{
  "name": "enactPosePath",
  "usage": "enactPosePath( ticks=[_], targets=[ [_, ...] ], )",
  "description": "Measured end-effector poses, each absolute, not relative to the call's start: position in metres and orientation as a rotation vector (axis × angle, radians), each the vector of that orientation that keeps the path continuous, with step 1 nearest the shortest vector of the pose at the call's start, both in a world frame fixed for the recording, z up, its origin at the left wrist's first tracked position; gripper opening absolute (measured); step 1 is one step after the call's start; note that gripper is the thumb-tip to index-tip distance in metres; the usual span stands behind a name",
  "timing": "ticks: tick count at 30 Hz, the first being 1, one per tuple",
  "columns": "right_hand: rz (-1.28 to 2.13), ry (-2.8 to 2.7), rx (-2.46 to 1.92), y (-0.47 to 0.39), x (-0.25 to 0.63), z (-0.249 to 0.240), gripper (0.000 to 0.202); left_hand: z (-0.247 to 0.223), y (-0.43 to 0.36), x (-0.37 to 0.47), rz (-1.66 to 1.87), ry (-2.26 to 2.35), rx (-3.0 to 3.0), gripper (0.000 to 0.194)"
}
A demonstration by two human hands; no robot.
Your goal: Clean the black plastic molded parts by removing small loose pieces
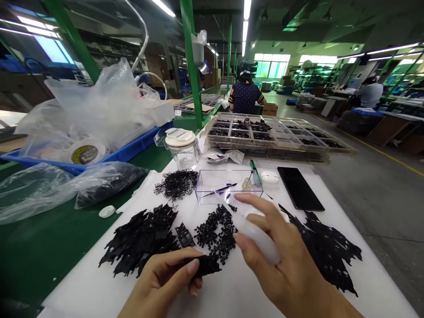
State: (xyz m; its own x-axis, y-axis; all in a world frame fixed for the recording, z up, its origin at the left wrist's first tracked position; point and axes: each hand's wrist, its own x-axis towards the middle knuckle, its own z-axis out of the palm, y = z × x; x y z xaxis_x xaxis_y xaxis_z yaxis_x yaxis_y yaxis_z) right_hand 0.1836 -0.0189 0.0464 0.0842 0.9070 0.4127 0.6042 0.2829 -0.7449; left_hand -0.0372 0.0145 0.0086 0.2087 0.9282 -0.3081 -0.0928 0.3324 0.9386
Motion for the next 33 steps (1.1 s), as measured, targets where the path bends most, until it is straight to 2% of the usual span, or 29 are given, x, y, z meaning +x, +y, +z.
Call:
enactPosePath(
  ticks=[3,4,9,11,20,33],
  targets=[
    [0.517,-1.434,-1.283,-0.019,0.179,0.039,0.006,0.01,0.018,-0.038,0.808,1.116,0.985,0.028],
    [0.581,-1.38,-1.257,-0.021,0.178,0.036,0.005,0.01,0.02,-0.038,0.774,1.098,0.992,0.028],
    [1.121,-0.955,-1.183,-0.031,0.173,0.031,0.027,0.01,0.026,-0.036,0.696,1.039,0.993,0.024],
    [1.216,-0.849,-1.156,-0.031,0.172,0.033,0.034,0.01,0.028,-0.035,0.689,1.034,0.989,0.021],
    [1.18,-0.852,-1.153,-0.026,0.177,0.02,0.04,0.008,0.028,-0.035,0.655,1.018,1.03,0.011],
    [1.158,-0.895,-1.186,-0.022,0.168,0.022,0.037,0.013,0.029,-0.034,0.545,0.986,1.106,0.023]
  ],
)
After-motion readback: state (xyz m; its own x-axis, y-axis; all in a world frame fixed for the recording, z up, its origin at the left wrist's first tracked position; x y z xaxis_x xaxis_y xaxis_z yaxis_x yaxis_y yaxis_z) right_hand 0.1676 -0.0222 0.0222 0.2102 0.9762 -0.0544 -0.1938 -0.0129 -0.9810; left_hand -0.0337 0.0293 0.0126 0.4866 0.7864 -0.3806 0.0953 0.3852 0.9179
